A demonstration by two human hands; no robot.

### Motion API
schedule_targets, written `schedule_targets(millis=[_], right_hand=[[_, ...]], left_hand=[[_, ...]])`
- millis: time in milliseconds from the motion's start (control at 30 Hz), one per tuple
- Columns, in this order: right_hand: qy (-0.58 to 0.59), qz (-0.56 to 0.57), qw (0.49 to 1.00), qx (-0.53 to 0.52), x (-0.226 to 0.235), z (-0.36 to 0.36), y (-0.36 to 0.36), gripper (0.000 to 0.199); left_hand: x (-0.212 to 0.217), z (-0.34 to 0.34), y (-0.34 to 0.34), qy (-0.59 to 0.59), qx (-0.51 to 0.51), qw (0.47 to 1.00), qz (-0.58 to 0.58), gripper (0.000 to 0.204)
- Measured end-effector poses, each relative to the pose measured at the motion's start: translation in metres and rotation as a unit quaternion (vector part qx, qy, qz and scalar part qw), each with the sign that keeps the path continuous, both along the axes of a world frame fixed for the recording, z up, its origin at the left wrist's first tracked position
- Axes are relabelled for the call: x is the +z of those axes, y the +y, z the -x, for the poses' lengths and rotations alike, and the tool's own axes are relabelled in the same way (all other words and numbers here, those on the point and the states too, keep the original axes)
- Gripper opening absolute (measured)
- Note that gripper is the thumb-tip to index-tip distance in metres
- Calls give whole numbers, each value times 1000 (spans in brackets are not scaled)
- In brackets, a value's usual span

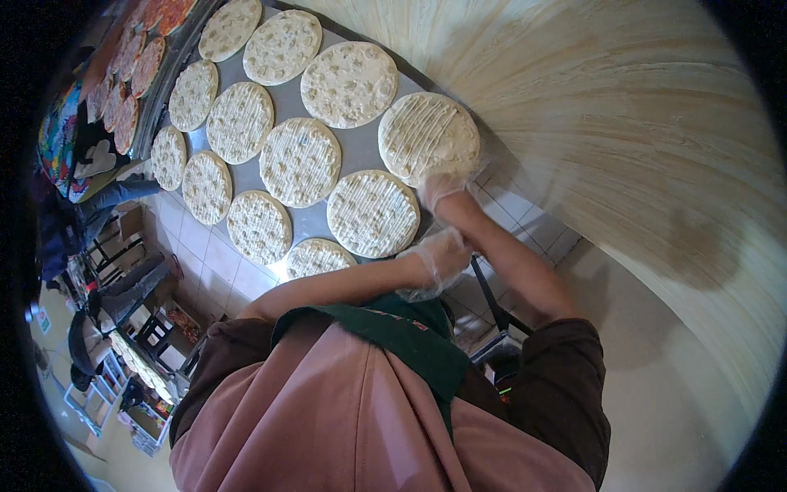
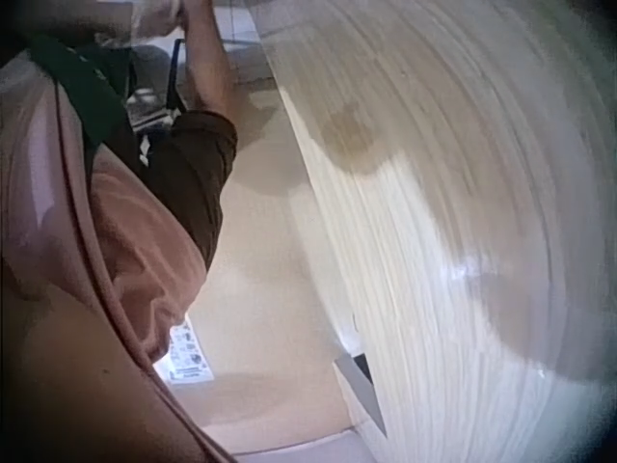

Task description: The person is preparing several pizza bases by adding ingredients.

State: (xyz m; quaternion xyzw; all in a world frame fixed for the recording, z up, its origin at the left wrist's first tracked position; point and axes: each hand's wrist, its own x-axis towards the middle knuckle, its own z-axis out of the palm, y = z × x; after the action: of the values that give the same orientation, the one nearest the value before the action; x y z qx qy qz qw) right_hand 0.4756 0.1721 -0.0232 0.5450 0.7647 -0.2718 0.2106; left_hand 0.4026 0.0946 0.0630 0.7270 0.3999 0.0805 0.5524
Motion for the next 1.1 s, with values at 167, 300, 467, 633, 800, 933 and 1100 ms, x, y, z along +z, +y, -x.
schedule_targets(millis=[167, 300, 467, 633, 800, 933, 1100], right_hand=[[33, -31, 986, -159, 15, -43, 48, 30], [-1, -67, 981, -180, -25, -71, 75, 30], [28, -46, 987, -148, 30, -13, 10, 30], [37, -11, 991, -130, 9, -51, 45, 32], [9, -28, 990, -139, 19, -66, 57, 32], [46, -52, 995, -75, -6, -35, -11, 35], [1, -12, 996, -91, 13, -60, 41, 34]], left_hand=[[-15, -28, 35, 29, 5, 999, -15, 20], [-35, -49, 53, -52, 81, 991, -96, 22], [34, 0, 22, -8, 41, 988, 149, 25], [7, -20, 37, -48, 47, 997, 39, 27], [-3, -39, 52, -74, 122, 984, 111, 27], [-5, -17, 0, -95, 8, 994, 50, 24], [-6, -30, 28, -84, -1, 996, 5, 21]])
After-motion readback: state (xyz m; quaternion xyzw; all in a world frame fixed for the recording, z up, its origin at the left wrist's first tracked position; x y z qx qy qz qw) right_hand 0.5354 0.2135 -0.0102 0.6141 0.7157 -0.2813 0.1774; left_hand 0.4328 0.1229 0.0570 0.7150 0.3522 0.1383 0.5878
